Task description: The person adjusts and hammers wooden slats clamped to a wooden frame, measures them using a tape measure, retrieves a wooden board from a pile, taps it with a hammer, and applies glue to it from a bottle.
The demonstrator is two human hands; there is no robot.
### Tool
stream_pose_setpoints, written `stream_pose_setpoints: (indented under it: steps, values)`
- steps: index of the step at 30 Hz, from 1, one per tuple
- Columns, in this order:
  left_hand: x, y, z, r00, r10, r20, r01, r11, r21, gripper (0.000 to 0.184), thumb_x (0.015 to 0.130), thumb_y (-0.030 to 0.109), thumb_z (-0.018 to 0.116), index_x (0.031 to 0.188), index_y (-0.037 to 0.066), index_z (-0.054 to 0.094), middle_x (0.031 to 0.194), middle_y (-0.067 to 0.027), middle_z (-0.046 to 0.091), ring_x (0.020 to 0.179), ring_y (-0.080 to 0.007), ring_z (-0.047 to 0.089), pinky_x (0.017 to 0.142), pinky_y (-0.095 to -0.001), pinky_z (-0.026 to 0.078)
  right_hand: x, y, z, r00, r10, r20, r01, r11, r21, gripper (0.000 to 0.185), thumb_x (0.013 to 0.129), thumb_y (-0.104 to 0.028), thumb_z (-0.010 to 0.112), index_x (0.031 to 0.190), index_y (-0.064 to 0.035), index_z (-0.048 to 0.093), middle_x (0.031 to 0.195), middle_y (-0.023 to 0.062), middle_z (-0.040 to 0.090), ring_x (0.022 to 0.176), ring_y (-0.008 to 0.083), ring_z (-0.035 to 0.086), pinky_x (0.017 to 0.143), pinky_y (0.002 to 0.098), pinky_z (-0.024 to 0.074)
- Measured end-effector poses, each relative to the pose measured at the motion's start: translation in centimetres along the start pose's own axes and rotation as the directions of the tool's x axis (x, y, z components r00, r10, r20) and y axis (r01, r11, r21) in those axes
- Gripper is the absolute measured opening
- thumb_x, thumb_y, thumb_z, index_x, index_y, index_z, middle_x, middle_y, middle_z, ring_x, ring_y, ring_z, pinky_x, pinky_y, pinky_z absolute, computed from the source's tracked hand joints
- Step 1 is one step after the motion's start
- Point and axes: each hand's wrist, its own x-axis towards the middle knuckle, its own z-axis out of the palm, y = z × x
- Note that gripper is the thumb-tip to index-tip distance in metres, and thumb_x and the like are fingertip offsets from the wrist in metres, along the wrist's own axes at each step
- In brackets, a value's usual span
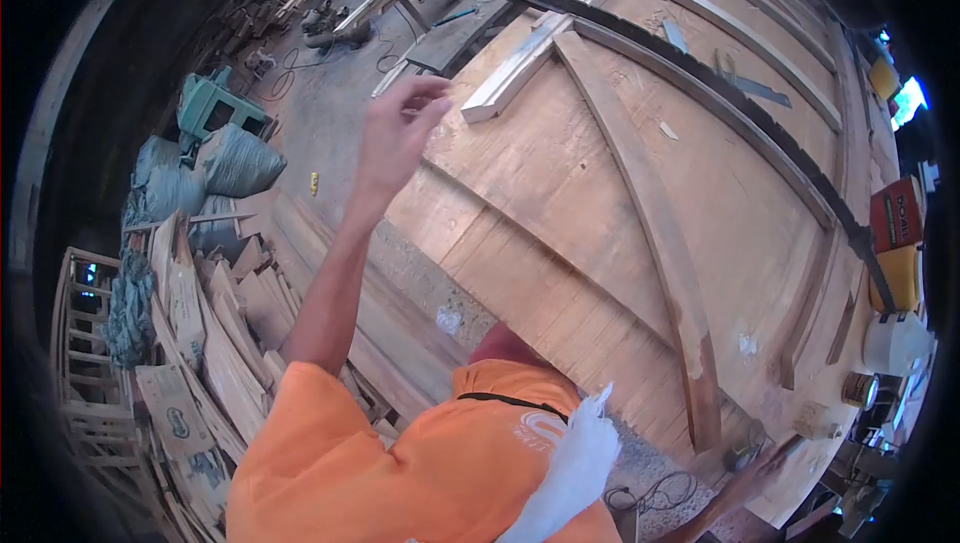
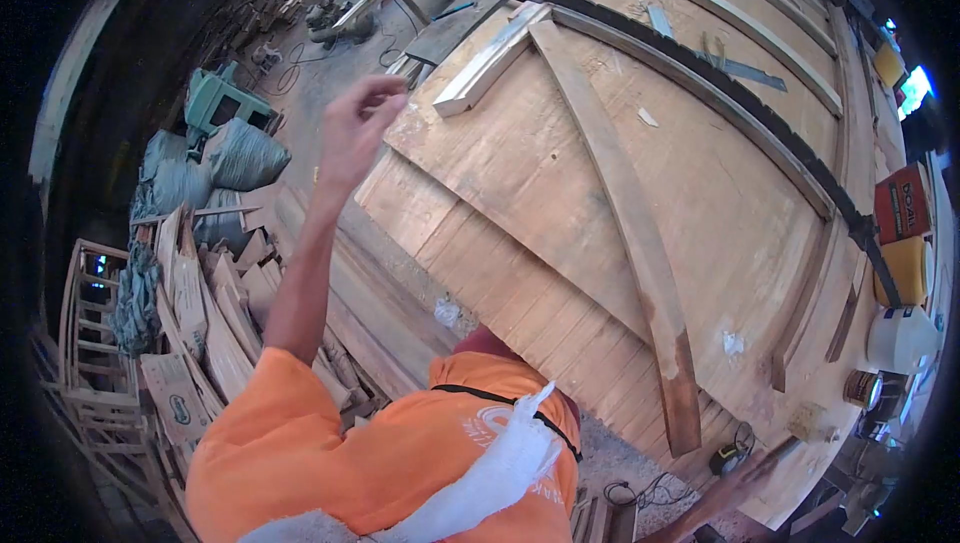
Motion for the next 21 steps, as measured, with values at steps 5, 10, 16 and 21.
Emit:
stream_pose_setpoints:
  steps: [5,10,16,21]
  values:
    - [6.8,-6.7,9.6,0.963,0.266,-0.036,-0.251,0.94,0.231,0.019,0.089,0.015,0.079,0.101,0.002,0.079,0.102,-0.014,0.071,0.101,-0.0284,0.067,0.086,-0.039,0.055,-1.0,-11.5,-0.6,0.971,-0.02,-0.236,0.028,0.999,0.029,0.06,0.109,-0.045,0.057,0.144,0.0042,0.06,0.144,0.0206,0.063,0.136,0.031,0.059,0.116,0.0398,0.0428]
    - [9.1,-9.1,14.7,0.919,0.388,0.073,-0.344,0.697,0.63,0.014,0.086,0.011,0.071,0.092,-0.001,0.075,0.094,-0.0156,0.067,0.101,-0.0334,0.063,0.09,-0.0433,0.051,-5.5,-17.6,-0.7,0.98,-0.138,-0.146,0.158,0.979,0.132,0.037,0.111,-0.022,0.057,0.133,0.0066,0.065,0.127,0.0166,0.071,0.118,0.0239,0.067,0.105,0.0347,0.0516]
    - [8.0,-9.0,14.5,0.903,0.423,0.077,-0.408,0.785,0.467,0.008,0.086,0.01,0.069,0.086,0.002,0.071,0.092,-0.0147,0.068,0.097,-0.0328,0.063,0.089,-0.0438,0.051,-8.5,-17.0,-1.0,0.994,-0.097,0.048,0.083,0.967,0.242,0.034,0.111,-0.023,0.058,0.126,0.0051,0.07,0.11,0.0141,0.075,0.101,0.0191,0.07,0.092,0.0315,0.0545]
    - [2.9,-6.9,6.8,0.942,0.317,0.109,-0.333,0.923,0.19,0.006,0.086,0.006,0.075,0.09,0.002,0.074,0.091,-0.0141,0.072,0.096,-0.0325,0.067,0.085,-0.044,0.052,-7.6,-17.2,-2.9,0.994,-0.099,0.04,0.085,0.963,0.254,0.034,0.111,-0.023,0.057,0.126,0.0048,0.07,0.108,0.013,0.075,0.099,0.0182,0.069,0.092,0.0323,0.0538]
